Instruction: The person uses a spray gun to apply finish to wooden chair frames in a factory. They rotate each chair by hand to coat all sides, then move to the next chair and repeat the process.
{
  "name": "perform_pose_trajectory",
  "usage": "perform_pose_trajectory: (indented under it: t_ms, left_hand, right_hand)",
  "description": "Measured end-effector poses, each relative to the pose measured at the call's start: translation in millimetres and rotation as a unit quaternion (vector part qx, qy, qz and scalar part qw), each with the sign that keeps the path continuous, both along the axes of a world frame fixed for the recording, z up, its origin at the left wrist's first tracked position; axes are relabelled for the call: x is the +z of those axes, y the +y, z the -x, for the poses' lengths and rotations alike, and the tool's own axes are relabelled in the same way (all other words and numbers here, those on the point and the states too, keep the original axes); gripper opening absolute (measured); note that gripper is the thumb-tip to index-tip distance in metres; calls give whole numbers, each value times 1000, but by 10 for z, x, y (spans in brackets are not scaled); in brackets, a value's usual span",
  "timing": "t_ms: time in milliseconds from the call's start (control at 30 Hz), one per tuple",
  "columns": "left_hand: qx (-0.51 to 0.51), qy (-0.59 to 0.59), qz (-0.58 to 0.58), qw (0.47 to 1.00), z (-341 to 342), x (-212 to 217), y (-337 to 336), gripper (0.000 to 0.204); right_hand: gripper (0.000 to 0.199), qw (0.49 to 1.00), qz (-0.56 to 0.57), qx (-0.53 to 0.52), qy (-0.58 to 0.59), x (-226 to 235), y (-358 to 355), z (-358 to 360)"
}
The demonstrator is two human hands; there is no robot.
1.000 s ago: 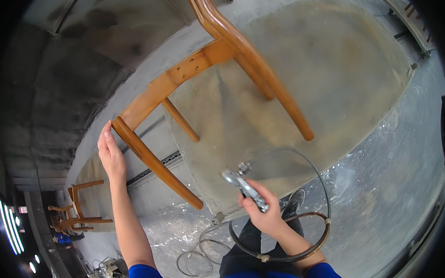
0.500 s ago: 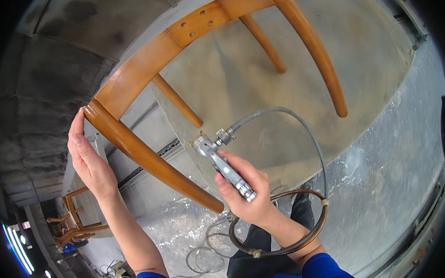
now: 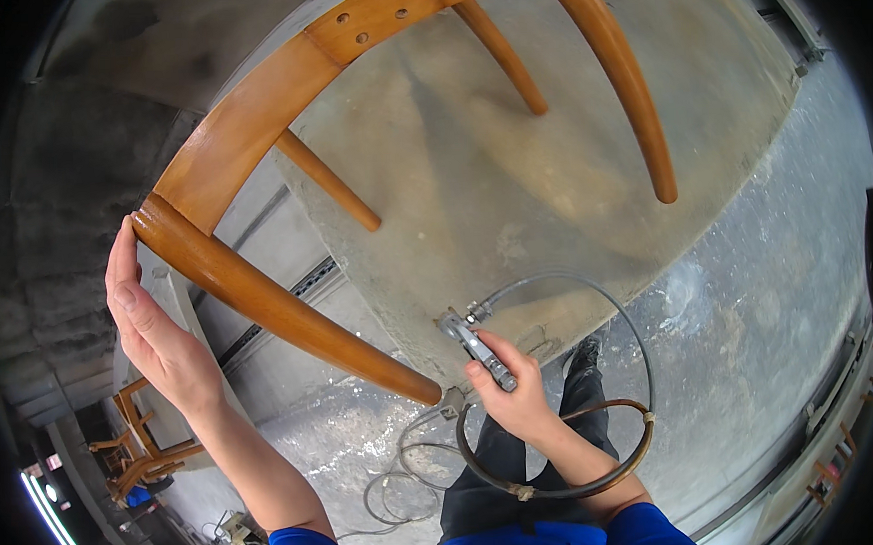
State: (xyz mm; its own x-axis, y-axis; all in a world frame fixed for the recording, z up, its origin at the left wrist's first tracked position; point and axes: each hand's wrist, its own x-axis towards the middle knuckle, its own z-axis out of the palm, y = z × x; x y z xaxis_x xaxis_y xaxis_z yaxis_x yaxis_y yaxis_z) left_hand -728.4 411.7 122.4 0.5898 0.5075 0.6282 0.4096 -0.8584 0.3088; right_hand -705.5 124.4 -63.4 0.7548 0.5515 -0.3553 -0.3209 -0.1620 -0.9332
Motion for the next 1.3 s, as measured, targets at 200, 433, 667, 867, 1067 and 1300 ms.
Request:
perform_pose_trajectory:
  t_ms: [200, 433, 667, 867, 1067, 1300]
  left_hand:
    - [-5, -4, 11, 1000, -20, 21, -16, 54]
    - [-15, -6, 29, 999, -16, 71, -67, 56]
    - [-21, -11, 22, 999, -21, 133, -124, 56]
    - [-47, -7, 41, 998, 51, 279, -203, 52]
    - [-17, 25, 50, 998, 24, 334, -187, 49]
    - [81, 49, 85, 992, -145, 519, -528, 49]
  right_hand:
    - [48, 998, -27, -3, -60, 211, -158, 10]
    - [50, 997, -16, 43, -59, 225, -155, -108]
    - [49, 996, -47, 8, -72, 351, -241, -50]
    - [48, 970, -149, 19, -190, 734, -163, -260]
    - [39, 996, -2, -45, -74, 813, -796, -327]
    - [28, 966, 79, -243, 44, 1060, -2404, -1375]
